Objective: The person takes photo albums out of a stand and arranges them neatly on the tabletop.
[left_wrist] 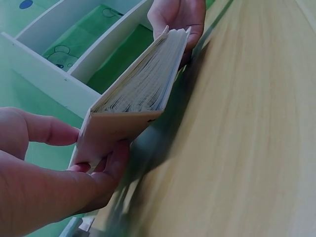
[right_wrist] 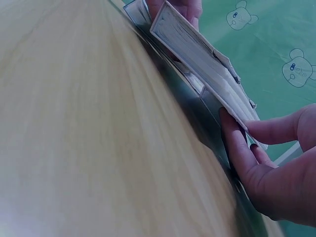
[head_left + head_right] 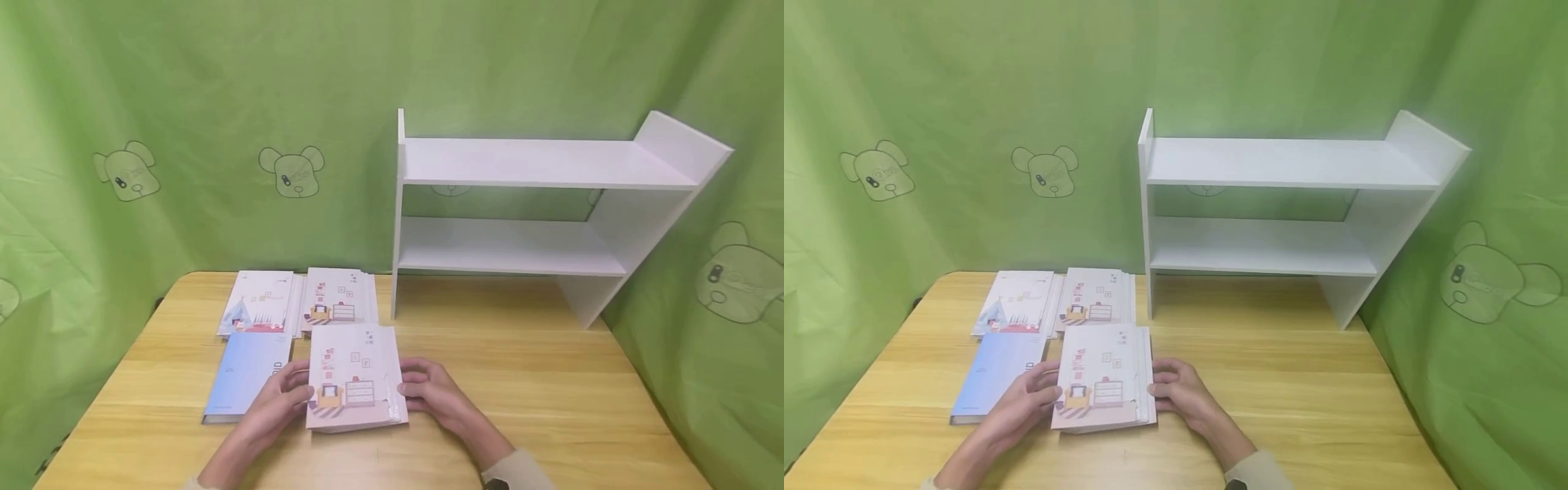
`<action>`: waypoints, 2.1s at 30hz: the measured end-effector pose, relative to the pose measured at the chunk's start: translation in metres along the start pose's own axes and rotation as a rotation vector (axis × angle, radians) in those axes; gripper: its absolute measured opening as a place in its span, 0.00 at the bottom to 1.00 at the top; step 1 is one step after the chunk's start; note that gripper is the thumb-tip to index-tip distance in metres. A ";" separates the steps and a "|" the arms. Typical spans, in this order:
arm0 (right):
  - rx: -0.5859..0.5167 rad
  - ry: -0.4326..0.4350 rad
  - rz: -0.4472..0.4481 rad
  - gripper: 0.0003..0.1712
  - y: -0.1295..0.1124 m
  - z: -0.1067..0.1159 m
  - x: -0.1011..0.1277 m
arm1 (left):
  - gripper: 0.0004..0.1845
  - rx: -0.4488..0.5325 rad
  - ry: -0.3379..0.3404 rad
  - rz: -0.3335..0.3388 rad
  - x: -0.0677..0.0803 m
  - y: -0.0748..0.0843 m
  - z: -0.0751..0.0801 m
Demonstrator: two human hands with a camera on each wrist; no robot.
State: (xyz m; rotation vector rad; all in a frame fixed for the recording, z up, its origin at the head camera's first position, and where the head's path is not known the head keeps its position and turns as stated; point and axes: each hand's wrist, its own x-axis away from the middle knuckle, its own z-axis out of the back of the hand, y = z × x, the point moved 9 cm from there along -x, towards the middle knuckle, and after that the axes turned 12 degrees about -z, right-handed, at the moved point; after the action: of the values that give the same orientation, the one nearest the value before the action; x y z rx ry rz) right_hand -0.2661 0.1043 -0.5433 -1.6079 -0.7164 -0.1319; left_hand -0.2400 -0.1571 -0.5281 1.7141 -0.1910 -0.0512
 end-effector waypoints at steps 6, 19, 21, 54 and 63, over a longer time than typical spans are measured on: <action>0.030 0.027 -0.006 0.34 0.000 -0.006 -0.005 | 0.36 -0.036 0.007 -0.002 0.001 0.002 0.007; 0.039 0.025 -0.007 0.33 0.000 -0.012 -0.008 | 0.39 -0.206 0.008 -0.025 0.009 0.012 0.006; 0.047 0.025 -0.003 0.32 0.000 -0.012 -0.007 | 0.39 -0.205 0.008 -0.018 0.010 0.013 0.005; 0.570 0.169 0.175 0.25 -0.032 -0.029 0.006 | 0.36 -0.185 -0.015 -0.024 0.014 0.028 0.001; 0.628 0.153 0.195 0.23 -0.035 -0.024 0.006 | 0.36 -0.313 -0.029 -0.086 0.013 0.047 0.012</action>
State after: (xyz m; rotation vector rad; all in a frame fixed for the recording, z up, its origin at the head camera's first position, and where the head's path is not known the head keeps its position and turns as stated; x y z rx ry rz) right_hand -0.2720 0.0838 -0.5061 -1.0420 -0.4188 0.1052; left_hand -0.2330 -0.1771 -0.4825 1.4091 -0.1236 -0.1616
